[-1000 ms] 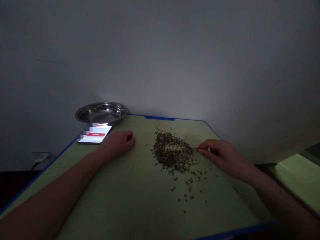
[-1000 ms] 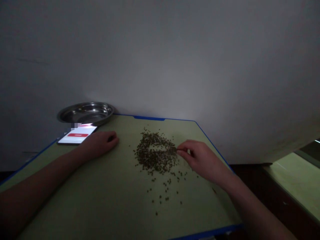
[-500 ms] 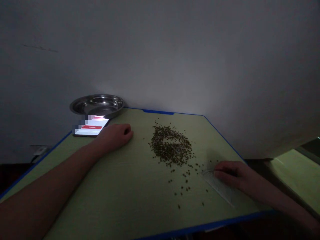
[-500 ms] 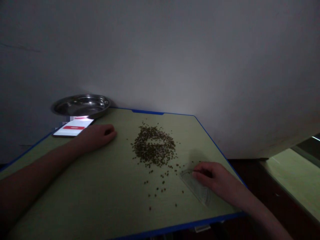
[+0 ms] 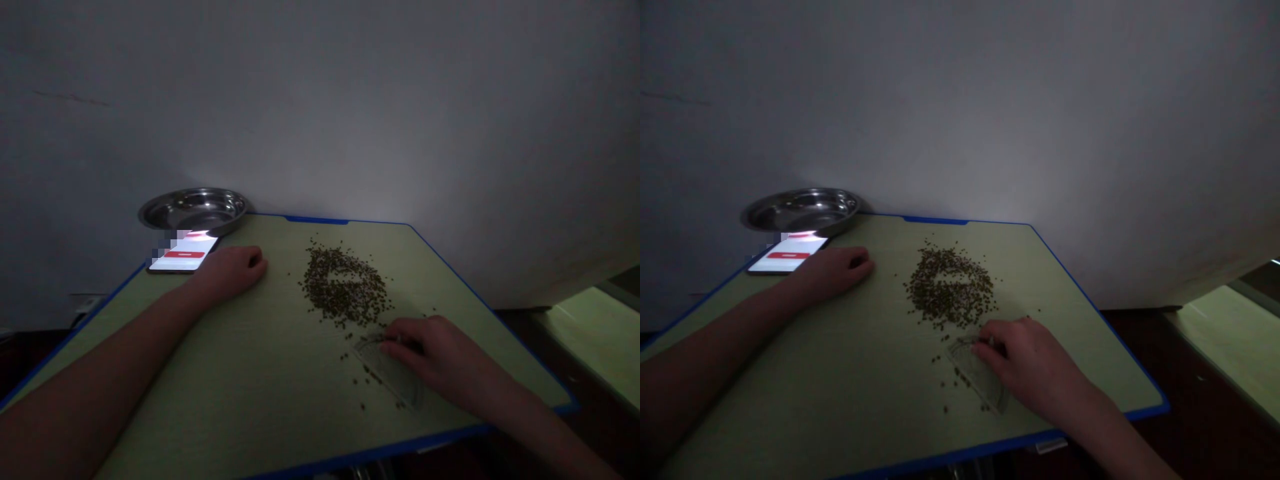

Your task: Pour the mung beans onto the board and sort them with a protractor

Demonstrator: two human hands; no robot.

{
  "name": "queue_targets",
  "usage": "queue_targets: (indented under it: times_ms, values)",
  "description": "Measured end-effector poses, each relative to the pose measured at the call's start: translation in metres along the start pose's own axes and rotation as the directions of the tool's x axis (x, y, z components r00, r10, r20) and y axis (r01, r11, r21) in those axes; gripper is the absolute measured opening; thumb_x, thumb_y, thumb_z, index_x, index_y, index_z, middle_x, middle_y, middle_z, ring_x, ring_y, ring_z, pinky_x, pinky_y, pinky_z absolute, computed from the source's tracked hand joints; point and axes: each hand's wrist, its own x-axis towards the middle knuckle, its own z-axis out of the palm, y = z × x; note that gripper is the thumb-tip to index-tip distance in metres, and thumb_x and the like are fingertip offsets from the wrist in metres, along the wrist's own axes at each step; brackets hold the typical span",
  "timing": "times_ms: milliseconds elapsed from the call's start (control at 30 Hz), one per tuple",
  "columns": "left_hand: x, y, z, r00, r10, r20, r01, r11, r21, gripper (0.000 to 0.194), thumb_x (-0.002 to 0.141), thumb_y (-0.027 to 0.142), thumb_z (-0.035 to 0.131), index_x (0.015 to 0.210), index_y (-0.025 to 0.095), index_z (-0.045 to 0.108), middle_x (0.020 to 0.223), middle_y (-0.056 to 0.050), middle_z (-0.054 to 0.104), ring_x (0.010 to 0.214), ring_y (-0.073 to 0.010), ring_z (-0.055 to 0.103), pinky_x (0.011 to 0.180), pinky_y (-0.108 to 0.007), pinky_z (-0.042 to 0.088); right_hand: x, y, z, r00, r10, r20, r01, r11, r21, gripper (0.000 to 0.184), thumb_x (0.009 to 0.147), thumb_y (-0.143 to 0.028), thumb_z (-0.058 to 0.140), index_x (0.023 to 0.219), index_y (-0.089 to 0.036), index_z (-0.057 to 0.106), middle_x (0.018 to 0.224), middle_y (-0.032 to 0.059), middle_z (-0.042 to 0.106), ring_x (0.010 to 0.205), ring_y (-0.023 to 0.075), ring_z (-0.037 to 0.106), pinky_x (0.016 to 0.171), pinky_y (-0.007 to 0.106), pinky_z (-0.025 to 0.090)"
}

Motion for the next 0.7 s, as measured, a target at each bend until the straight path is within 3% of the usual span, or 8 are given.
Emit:
queue_targets:
  times_ms: [133, 400, 600, 700]
  values:
    - [0.0, 0.001, -0.001, 1.0, 0.01, 0.007, -0.01, 1.0, 0.004, 0.034, 0.085, 0.045, 0.037, 0.076, 0.02, 0.058, 0.076, -0.007, 0.066, 0.067, -0.0194, 0.058, 0.058, -0.03, 0.037, 0.004, -0.008, 0.0, 0.999, -0.032, -0.009, 0.032, 0.999, 0.011, 0.021, 0.091, -0.032, 0.054, 0.077, -0.023, 0.067, 0.068, 0.0004, 0.067, 0.06, 0.0152, 0.057, 0.056, 0.028, 0.035]
    - [0.0, -0.001, 0.001, 1.0, 0.017, 0.009, -0.017, 1.0, -0.001, 0.033, 0.086, 0.044, 0.038, 0.079, 0.02, 0.059, 0.08, -0.007, 0.067, 0.07, -0.0194, 0.059, 0.06, -0.03, 0.037, 0.012, 0.004, -0.004, 0.998, -0.063, -0.023, 0.064, 0.997, 0.033, 0.023, 0.091, -0.032, 0.053, 0.076, -0.023, 0.067, 0.068, 0.0004, 0.066, 0.058, 0.0147, 0.055, 0.054, 0.027, 0.035]
    - [0.0, -0.002, 0.002, 1.0, 0.012, 0.006, -0.012, 1.0, 0.002, 0.034, 0.085, 0.046, 0.038, 0.08, 0.02, 0.061, 0.079, -0.007, 0.066, 0.068, -0.0211, 0.059, 0.06, -0.031, 0.038, 0.019, -0.015, 0.001, 0.992, -0.129, -0.009, 0.129, 0.991, 0.025, 0.016, 0.091, -0.03, 0.055, 0.087, -0.024, 0.07, 0.077, 0.0015, 0.07, 0.068, 0.016, 0.06, 0.06, 0.027, 0.039]
    - [0.001, -0.003, 0.002, 1.0, 0.014, 0.005, -0.014, 1.0, -0.003, 0.034, 0.084, 0.046, 0.039, 0.08, 0.02, 0.061, 0.08, -0.008, 0.066, 0.069, -0.0212, 0.059, 0.06, -0.031, 0.038, 0.014, -0.012, -0.001, 0.986, -0.165, -0.001, 0.165, 0.984, 0.071, 0.019, 0.093, -0.029, 0.051, 0.087, -0.023, 0.068, 0.077, 0.0011, 0.069, 0.068, 0.0158, 0.06, 0.061, 0.027, 0.04]
